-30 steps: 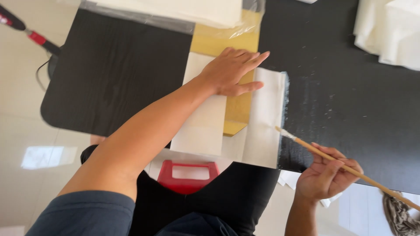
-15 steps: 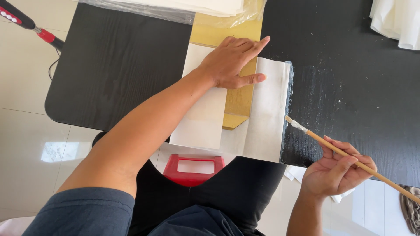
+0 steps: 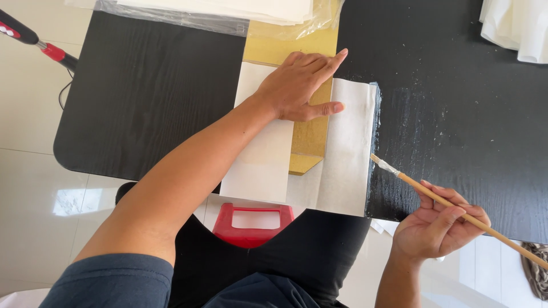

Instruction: The person is manually forming paper tubes by folding white paper sheets around a cardboard template and applying glue with a brush.

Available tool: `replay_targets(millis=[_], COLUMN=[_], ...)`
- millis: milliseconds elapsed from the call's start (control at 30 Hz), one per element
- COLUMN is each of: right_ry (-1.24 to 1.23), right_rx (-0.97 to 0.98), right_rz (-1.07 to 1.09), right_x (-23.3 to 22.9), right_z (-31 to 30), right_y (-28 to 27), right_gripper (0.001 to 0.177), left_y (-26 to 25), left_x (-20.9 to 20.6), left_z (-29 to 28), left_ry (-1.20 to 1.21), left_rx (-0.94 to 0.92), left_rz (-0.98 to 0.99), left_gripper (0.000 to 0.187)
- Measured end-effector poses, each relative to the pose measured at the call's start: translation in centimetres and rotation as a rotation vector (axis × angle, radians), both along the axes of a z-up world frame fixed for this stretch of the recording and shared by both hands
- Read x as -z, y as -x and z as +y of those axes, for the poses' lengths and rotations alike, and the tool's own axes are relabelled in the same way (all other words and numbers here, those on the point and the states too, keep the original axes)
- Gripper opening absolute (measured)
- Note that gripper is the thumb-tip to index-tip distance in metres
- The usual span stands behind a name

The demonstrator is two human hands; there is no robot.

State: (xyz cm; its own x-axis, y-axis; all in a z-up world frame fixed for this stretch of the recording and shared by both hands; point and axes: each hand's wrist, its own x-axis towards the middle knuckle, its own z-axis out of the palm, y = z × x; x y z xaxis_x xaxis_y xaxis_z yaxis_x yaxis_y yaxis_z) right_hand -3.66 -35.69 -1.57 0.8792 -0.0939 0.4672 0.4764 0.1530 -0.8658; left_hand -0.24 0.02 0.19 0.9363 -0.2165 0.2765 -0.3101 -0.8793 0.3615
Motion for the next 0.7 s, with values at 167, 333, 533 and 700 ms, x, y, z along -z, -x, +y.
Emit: replay_targets(millis=[167, 333, 533, 700], right_ry=[0.014, 0.018, 0.008, 0.029], right_rx=[-0.009, 0.014, 0.047, 0.058], right_rz=[0.000, 0.006, -0.006, 0.006], right_x=[0.18, 0.09, 0.40, -0.03], right_z=[-0.10, 0.04, 0.18, 0.47], right_y=[-0.12, -0.01, -0.24, -0.33], right_gripper=[0.009, 0.010, 0.010, 0.011], left_y=[0.15, 0.09, -0.14, -0.14], left_x=[-0.46, -0.43, -0.08, -0.13], left_z=[0.06, 0.11, 0.28, 0.27], left_ry=[0.050, 0.077, 0.088, 0.124], left_rx=[0.005, 0.015, -0.005, -0.020], left_rz=[0.019, 0.027, 0.017, 0.035], left_gripper=[0.096, 0.097, 0.094, 0.092])
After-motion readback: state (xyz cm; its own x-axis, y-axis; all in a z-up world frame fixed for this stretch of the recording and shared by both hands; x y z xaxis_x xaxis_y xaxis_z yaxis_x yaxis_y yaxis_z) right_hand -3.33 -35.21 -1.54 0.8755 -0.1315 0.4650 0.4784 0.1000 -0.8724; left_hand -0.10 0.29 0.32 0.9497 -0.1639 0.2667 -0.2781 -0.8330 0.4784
